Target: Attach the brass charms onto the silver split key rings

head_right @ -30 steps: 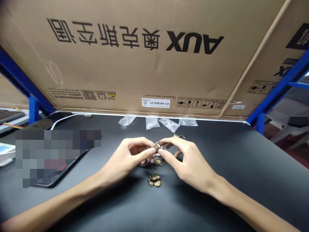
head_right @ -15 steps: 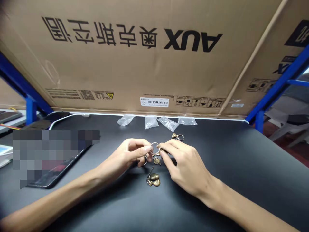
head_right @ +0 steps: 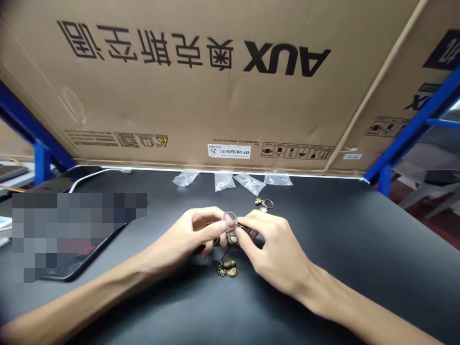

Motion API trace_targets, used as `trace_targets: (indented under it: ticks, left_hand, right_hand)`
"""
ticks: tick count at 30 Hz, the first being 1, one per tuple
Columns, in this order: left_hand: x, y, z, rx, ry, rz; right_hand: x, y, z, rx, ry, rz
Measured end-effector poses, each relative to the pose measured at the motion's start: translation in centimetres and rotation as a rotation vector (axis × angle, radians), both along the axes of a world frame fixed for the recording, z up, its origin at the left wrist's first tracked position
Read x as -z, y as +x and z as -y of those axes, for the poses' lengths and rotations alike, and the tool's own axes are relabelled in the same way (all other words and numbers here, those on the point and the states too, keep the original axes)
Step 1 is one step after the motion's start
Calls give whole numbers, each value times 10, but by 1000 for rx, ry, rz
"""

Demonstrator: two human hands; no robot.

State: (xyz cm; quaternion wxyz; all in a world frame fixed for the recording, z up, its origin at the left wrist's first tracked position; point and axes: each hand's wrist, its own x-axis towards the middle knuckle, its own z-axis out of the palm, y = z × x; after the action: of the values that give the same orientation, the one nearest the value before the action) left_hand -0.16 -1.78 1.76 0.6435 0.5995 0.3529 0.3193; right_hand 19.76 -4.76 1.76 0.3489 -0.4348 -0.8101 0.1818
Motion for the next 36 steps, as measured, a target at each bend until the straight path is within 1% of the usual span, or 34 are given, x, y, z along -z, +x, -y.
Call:
trace_targets:
  ticks: [2,4,7,9,10,14,17,21,24,26,27,28,31,32,33,34,36]
  left_hand:
    - [1,1,0,-22,81,-52]
    - [2,0,0,-27,101,-68]
    - [5,-2,-2,6,3,-4]
    - [6,-2,-3,2,-42,45]
    - [6,-2,-3,-2,-36,52]
    - [3,0,-2,-9,62,26]
    - [-1,1,2,-56,99,15]
    - [-4,4,7,-110,112,-11]
    - [-2,5,9,-141,173,-37]
    - [2,5,11,-185,294,-89]
    - [4,5,11,-212,399,-133]
    - [6,5,11,-236,547,-183]
    - [13,3,8,-260,1122,-352]
    - [15,2,6,-252,1286,-404]
    - [16,1,4,-246,1417,-443]
    - [17,0,2,-240,1511,-472]
    - [15,-3,-2,-222,1634,-501]
  right_hand:
    - [0,0,-1,3,-26,-8]
    - [2,0,-2,3,-16,-4]
    - [2,1,-4,-11,5,8]
    - [0,2,-4,-11,-38,9]
    - [-2,2,-4,-5,-73,4]
    - [-5,1,-2,-8,-236,-95]
    - [-5,0,-1,-32,-338,-157]
    - [-3,0,-2,-20,-344,-148]
    - [-3,-1,-1,-12,-339,-143]
    - [-4,-2,0,-6,-341,-132]
    - [-4,-2,0,-12,-352,-123]
    - [-4,-3,0,-24,-374,-114]
    - [-4,-3,1,-97,-496,-122]
    - [-4,-2,1,-124,-540,-138]
    - [-5,-2,1,-149,-578,-151]
    - [-7,-1,2,-169,-606,-157]
    - [-10,0,3,-179,-609,-133]
